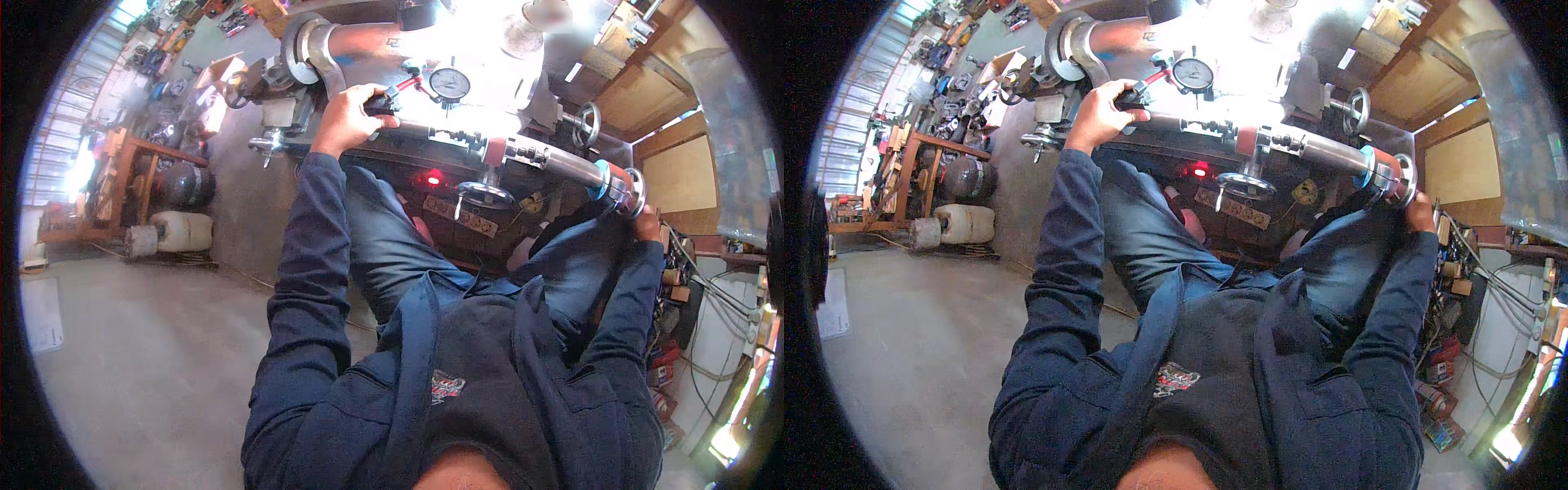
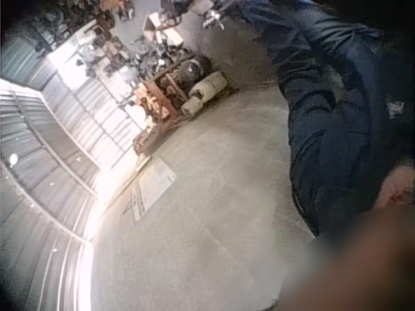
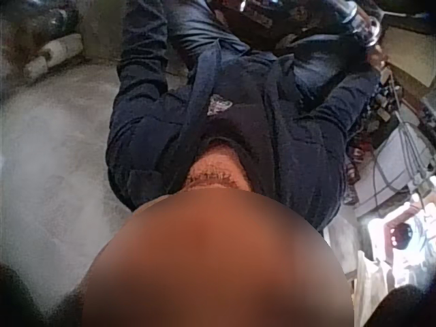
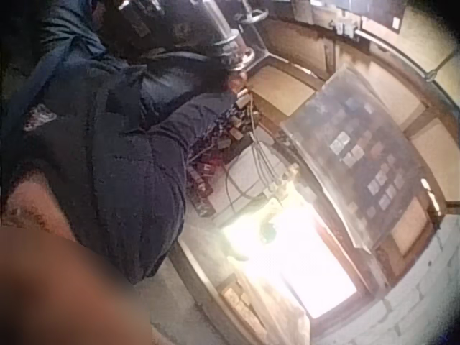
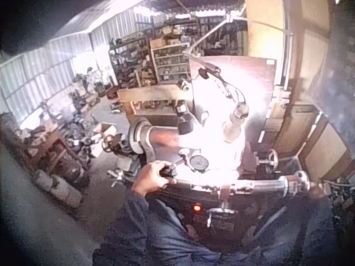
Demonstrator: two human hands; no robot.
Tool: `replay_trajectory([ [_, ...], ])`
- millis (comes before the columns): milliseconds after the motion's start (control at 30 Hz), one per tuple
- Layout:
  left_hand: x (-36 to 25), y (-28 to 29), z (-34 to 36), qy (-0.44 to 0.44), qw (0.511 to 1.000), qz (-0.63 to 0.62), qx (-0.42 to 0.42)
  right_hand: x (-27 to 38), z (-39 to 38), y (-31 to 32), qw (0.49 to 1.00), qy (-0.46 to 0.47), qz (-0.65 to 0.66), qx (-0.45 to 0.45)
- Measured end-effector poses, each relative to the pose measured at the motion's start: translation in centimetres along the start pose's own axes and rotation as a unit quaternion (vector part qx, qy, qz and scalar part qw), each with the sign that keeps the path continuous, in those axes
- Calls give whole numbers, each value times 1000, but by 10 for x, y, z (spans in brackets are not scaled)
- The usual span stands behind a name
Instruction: Operating a metal lathe and using a dial indicator to measure a machined part.
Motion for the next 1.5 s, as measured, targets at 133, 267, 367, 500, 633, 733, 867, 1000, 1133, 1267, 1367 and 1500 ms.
replay_trajectory([
  [133,42,31,1,25,952,-264,-155,-3,-25,16,970,-58,-237,-13],
  [267,114,22,-21,238,807,-472,-263,52,-55,45,920,48,-266,-282],
  [367,124,-26,-38,320,721,-588,-180,103,-90,40,930,-64,115,-344],
  [500,121,-25,-39,308,724,-579,-211,263,-138,-52,896,354,-75,-257],
  [633,110,-20,-36,334,721,-599,-96,368,-165,-176,891,446,64,48],
  [733,113,-16,-35,361,729,-581,-31,435,-163,-240,887,436,136,68],
  [867,121,-7,-28,331,789,-518,12,494,-160,-295,851,460,249,37],
  [1000,122,-3,-18,345,799,-492,23,460,-168,-369,897,303,211,245],
  [1133,118,-1,-29,400,838,-368,49,375,-188,-448,867,186,38,461],
  [1267,113,4,-33,433,838,-326,61,328,-171,-500,849,-148,266,432],
  [1367,116,8,-35,477,834,-257,107,333,-153,-517,831,-153,337,415],
  [1500,118,12,-32,483,847,-192,113,345,-146,-528,839,-131,321,419],
])
Point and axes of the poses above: each hand's wrist, its own z-axis towards the middle knuckle, its own y-axis out of the back of the hand, x = y × z, the point moved 6 cm from there along z, towards the middle knuckle, and after that the axes turned 12 degrees about -x, right-handed, at the moved point
